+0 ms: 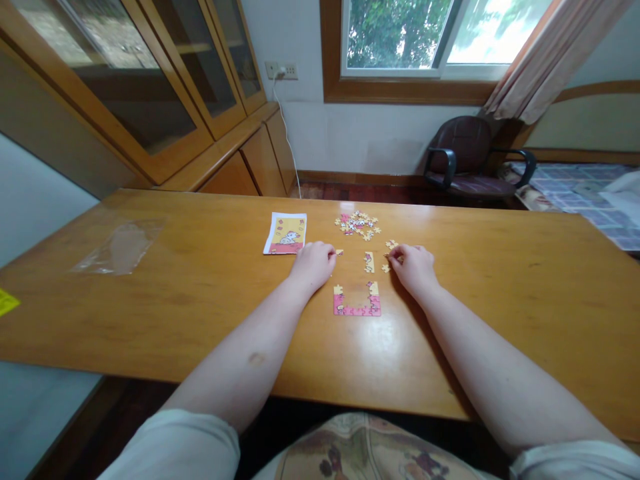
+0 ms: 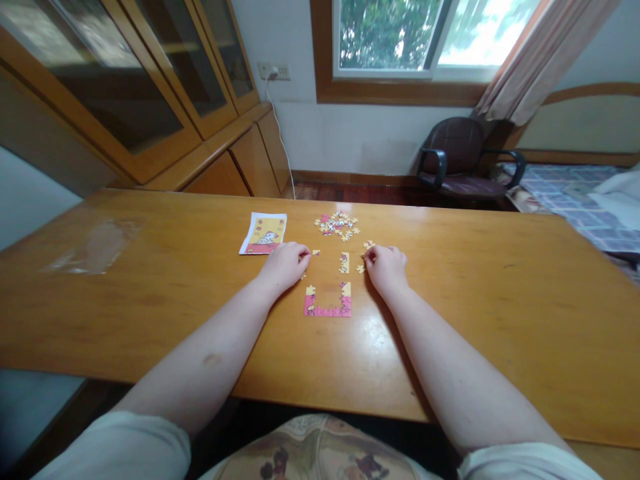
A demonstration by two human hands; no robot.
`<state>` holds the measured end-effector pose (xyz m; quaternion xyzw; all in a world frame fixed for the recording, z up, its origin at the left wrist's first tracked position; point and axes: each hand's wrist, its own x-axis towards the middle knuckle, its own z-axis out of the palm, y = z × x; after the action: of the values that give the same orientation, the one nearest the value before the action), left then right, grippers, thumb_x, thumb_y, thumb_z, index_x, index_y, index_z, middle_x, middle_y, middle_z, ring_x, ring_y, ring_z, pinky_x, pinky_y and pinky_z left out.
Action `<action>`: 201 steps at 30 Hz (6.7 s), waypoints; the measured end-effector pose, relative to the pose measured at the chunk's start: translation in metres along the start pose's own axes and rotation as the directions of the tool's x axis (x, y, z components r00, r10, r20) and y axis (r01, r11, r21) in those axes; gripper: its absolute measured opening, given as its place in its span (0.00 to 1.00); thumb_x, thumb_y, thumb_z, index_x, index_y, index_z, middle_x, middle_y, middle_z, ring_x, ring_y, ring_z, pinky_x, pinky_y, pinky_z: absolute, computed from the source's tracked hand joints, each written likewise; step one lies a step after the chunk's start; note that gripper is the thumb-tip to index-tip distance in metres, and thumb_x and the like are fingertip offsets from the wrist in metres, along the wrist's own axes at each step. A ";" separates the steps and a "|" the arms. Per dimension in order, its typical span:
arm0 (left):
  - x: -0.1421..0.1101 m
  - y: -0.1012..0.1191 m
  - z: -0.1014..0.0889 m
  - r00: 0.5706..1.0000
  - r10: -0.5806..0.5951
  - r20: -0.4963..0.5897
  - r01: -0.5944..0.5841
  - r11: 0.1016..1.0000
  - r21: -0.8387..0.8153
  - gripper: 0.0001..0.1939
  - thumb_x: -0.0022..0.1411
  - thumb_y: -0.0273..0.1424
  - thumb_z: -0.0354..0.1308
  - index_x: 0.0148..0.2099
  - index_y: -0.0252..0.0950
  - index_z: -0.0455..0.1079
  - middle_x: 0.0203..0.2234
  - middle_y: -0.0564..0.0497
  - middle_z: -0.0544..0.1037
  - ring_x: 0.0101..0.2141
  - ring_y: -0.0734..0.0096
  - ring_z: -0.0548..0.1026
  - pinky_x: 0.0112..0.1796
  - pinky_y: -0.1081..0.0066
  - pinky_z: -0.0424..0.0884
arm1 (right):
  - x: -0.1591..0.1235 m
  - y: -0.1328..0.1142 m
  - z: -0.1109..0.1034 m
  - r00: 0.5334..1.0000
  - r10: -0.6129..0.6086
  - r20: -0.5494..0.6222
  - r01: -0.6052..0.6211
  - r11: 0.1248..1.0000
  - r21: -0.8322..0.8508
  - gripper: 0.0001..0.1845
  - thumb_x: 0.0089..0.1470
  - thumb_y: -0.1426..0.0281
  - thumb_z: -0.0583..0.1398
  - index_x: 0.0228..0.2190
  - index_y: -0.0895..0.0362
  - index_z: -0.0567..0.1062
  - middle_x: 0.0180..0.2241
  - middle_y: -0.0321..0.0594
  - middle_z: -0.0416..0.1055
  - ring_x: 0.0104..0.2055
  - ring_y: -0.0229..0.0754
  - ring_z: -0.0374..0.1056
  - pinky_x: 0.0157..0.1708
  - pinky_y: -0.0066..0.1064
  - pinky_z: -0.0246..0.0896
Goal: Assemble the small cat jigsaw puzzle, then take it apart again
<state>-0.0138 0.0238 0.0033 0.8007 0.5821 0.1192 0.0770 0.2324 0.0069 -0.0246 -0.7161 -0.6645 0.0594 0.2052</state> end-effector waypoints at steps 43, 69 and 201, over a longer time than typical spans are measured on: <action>-0.016 0.022 0.005 0.757 0.601 0.256 -0.559 0.798 -0.224 0.19 0.59 0.30 0.52 0.51 0.46 0.75 0.34 0.49 0.80 0.36 0.64 0.75 0.39 0.67 0.66 | -0.018 -0.020 -0.006 0.947 -0.075 0.311 -0.054 0.920 0.388 0.07 0.47 0.72 0.63 0.33 0.55 0.78 0.31 0.38 0.78 0.32 0.39 0.73 0.36 0.29 0.66; -0.016 0.025 0.004 0.769 0.579 0.271 -0.528 0.814 -0.242 0.18 0.59 0.31 0.53 0.51 0.46 0.75 0.35 0.49 0.81 0.37 0.63 0.76 0.40 0.66 0.67 | -0.024 -0.024 -0.004 0.970 -0.043 0.238 -0.052 0.923 0.380 0.03 0.46 0.69 0.62 0.27 0.55 0.76 0.27 0.36 0.76 0.30 0.38 0.70 0.32 0.28 0.62; 0.004 -0.016 -0.011 0.995 0.013 0.102 -0.019 0.998 0.058 0.12 0.60 0.32 0.54 0.42 0.41 0.77 0.38 0.47 0.79 0.41 0.62 0.74 0.44 0.66 0.68 | 0.003 0.005 0.005 0.980 -0.194 0.047 0.191 0.980 0.053 0.09 0.54 0.65 0.60 0.31 0.51 0.81 0.33 0.39 0.78 0.38 0.44 0.68 0.41 0.33 0.58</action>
<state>-0.0302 0.0319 0.0106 0.8123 0.5742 0.0615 0.0819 0.2357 0.0106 -0.0304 -0.6414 -0.7342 0.0742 0.2099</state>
